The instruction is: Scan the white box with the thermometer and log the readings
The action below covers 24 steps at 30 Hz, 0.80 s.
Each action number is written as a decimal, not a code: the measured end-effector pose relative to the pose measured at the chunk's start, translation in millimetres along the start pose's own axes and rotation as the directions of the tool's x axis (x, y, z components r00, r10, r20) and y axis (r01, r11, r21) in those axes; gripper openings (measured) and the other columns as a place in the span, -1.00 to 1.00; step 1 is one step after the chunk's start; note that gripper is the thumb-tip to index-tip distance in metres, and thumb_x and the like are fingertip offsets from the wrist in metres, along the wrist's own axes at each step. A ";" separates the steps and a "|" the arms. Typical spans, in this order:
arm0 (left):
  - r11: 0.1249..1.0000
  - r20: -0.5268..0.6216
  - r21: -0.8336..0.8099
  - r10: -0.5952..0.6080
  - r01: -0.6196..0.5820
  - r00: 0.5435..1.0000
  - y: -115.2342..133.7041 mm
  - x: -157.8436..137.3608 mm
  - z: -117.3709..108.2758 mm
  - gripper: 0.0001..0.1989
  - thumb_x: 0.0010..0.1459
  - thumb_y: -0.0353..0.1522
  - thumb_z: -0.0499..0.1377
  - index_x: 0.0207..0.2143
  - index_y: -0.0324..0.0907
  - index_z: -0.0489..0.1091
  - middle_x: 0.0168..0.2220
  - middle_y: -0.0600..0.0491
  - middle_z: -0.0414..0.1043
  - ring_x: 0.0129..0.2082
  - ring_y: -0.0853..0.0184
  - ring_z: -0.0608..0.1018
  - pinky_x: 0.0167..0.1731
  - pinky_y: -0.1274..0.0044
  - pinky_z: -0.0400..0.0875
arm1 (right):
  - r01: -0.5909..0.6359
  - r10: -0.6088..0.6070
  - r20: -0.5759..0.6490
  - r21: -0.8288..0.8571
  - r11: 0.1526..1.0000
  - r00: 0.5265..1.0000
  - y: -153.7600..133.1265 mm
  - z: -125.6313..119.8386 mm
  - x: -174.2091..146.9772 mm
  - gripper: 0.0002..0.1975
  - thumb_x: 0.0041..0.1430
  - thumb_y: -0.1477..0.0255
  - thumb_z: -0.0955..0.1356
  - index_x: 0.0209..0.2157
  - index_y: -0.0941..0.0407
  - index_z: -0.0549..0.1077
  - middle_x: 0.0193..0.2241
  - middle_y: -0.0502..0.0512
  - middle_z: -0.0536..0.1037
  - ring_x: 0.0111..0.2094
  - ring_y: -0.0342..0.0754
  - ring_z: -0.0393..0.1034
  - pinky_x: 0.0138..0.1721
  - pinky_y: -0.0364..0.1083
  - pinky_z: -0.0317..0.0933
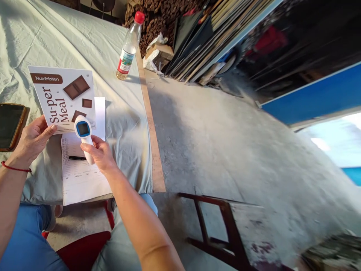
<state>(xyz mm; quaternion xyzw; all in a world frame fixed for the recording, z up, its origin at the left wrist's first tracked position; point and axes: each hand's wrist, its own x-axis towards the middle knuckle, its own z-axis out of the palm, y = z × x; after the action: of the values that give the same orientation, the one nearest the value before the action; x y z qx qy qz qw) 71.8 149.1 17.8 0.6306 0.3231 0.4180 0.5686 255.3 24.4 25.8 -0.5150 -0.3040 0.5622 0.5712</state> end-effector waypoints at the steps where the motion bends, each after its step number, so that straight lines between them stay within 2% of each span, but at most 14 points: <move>1: 1.000 -0.008 0.008 -0.004 0.004 1.000 0.3 0.0 0.3 -0.36 0.13 -0.02 0.38 0.14 -0.20 0.44 0.12 -0.09 0.53 0.12 0.09 0.53 0.11 0.32 0.45 | 0.004 -0.004 0.003 0.003 1.000 1.000 0.3 -0.1 0.2 -0.63 -0.16 0.14 0.48 -0.35 0.10 0.49 -0.49 -0.03 0.38 -0.45 -0.13 0.19 -0.38 -0.11 0.05; 7: 1.000 -0.006 -0.003 0.011 -0.011 1.000 0.4 0.0 1.1 -0.37 0.15 -0.04 0.37 0.15 -0.20 0.44 0.14 -0.08 0.52 0.10 0.11 0.54 0.12 0.34 0.44 | -0.003 0.003 -0.008 0.051 0.999 1.000 1.8 0.9 1.0 -0.61 -0.19 0.16 0.50 -0.34 0.10 0.50 -0.48 -0.03 0.40 -0.44 -0.14 0.20 -0.38 -0.11 0.06; 12: 1.000 -0.006 -0.003 -0.004 0.004 1.000 -1.0 0.0 -0.2 -0.36 0.13 -0.05 0.38 0.15 -0.20 0.44 0.13 -0.09 0.52 0.08 0.11 0.55 0.11 0.32 0.45 | 0.051 -0.049 -0.036 0.050 0.997 0.998 4.0 3.7 0.7 -0.64 -0.16 0.15 0.49 -0.38 0.10 0.49 -0.48 -0.03 0.38 -0.44 -0.14 0.18 -0.37 -0.11 0.06; 17: 1.000 -0.005 0.019 -0.012 0.012 1.000 -2.7 -1.0 -2.9 -0.32 0.13 -0.04 0.38 0.17 -0.23 0.42 0.09 -0.11 0.54 0.04 0.14 0.57 0.03 0.39 0.48 | 0.052 -0.050 -0.046 0.048 0.998 0.998 3.4 4.9 1.1 -0.63 -0.16 0.14 0.49 -0.39 0.09 0.45 -0.49 -0.03 0.36 -0.44 -0.13 0.19 -0.36 -0.10 0.09; 24: 0.999 -0.026 0.019 -0.031 0.032 0.999 0.0 -0.1 -2.5 -0.27 -0.01 0.03 0.44 0.09 -0.22 0.43 0.02 -0.12 0.55 0.00 0.18 0.56 0.00 0.42 0.49 | 0.068 -0.063 -0.057 0.089 0.994 0.996 2.1 11.9 -0.8 -0.57 -0.21 0.19 0.53 -0.30 0.08 0.43 -0.48 -0.07 0.41 -0.44 -0.15 0.25 -0.36 -0.12 0.16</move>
<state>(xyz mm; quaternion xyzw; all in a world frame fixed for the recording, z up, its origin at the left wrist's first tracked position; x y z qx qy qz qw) 69.5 150.2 17.7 0.6256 0.3444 0.4139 0.5645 243.4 26.3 27.4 -0.4933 -0.2796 0.5421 0.6201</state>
